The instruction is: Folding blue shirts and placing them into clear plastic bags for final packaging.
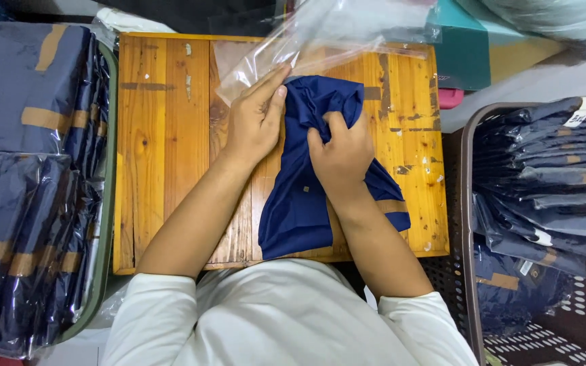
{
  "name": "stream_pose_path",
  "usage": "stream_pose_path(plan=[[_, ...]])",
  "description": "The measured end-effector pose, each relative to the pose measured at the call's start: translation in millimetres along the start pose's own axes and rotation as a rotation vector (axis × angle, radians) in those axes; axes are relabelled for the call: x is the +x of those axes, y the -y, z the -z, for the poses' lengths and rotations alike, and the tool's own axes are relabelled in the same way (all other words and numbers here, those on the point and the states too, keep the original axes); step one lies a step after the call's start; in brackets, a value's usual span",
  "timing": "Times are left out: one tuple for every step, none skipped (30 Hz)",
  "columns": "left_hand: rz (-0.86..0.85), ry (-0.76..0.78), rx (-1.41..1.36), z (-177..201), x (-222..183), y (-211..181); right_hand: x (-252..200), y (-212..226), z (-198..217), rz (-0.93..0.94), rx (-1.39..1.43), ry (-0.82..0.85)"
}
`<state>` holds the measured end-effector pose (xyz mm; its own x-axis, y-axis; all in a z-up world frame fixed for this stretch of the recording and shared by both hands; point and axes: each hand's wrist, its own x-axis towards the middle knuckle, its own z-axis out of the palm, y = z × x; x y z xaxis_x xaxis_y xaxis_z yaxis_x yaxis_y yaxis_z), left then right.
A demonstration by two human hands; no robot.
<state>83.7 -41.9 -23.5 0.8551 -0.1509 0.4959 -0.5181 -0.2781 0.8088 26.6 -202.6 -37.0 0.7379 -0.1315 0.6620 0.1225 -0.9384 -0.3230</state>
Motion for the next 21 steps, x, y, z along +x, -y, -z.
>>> stream_pose_path(plan=[[0.001, 0.003, 0.0, 0.2, -0.2, -2.1, 0.0, 0.2, -1.1, -0.003, 0.0, 0.001], [-0.011, 0.025, -0.011, 0.5, -0.4, -4.2, 0.1, 0.3, -2.2, -0.002, 0.002, 0.015], [-0.024, 0.047, -0.022, 0.8, -0.3, -6.2, 0.5, 0.6, -3.5, -0.001, 0.005, 0.028], [-0.024, 0.049, -0.022, -0.4, -0.6, -6.1, -0.3, 0.5, -6.0, -0.003, 0.005, 0.028], [-0.014, 0.064, -0.029, -2.0, -0.3, -6.0, -0.4, 0.0, -8.4, -0.009, 0.015, 0.04], [-0.005, 0.079, -0.036, -3.5, 0.0, -6.0, -0.4, -0.4, -10.9, -0.015, 0.025, 0.052], [-0.006, 0.079, -0.037, -7.0, -0.7, -1.6, 0.2, -0.8, -12.8, -0.015, 0.025, 0.051], [-0.05, 0.097, -0.05, -10.5, -1.5, 2.7, 0.8, -1.2, -14.8, -0.018, 0.042, 0.045], [-0.095, 0.115, -0.062, -14.1, -1.9, 7.1, 1.7, -1.7, -16.8, -0.022, 0.06, 0.038], [-0.096, 0.116, -0.063, -14.2, -2.0, 7.5, 2.2, -3.5, -19.2, -0.022, 0.06, 0.037], [-0.101, 0.13, -0.049, -14.3, -2.5, 8.0, 2.1, -5.3, -21.4, -0.022, 0.08, 0.015], [-0.106, 0.145, -0.035, -14.6, -2.9, 8.6, 2.1, -7.2, -23.8, -0.021, 0.1, -0.006], [-0.105, 0.147, -0.036, -13.5, -3.2, 7.2, 2.0, -8.8, -26.0, -0.024, 0.099, -0.006], [-0.112, 0.173, -0.016, -12.3, -3.4, 5.8, 1.9, -10.2, -28.3, -0.045, 0.114, 0.015], [-0.121, 0.197, 0.005, -10.8, -3.0, 4.5, 2.5, -11.5, -30.9, -0.064, 0.131, 0.034], [-0.122, 0.199, 0.005, -11.9, -2.1, 2.4, 2.5, -11.2, -31.7, -0.065, 0.13, 0.033], [-0.193, 0.127, -0.003, -12.7, -1.4, 0.4, 2.6, -10.8, -32.7, -0.053, 0.125, 0.004], [-0.264, 0.054, -0.012, -13.4, -0.7, -1.6, 2.6, -10.2, -33.7, -0.04, 0.12, -0.025], [-0.263, 0.054, -0.011, -12.2, -1.0, -2.8, 6.0, -7.7, -30.5, -0.04, 0.121, -0.024], [-0.278, 0.081, -0.005, -11.0, -1.4, -3.9, 9.2, -5.3, -27.4, -0.03, 0.132, -0.026], [-0.291, 0.11, -0.001, -10.6, -2.2, -5.4, 11.8, -3.4, -23.4, -0.021, 0.142, -0.028]])
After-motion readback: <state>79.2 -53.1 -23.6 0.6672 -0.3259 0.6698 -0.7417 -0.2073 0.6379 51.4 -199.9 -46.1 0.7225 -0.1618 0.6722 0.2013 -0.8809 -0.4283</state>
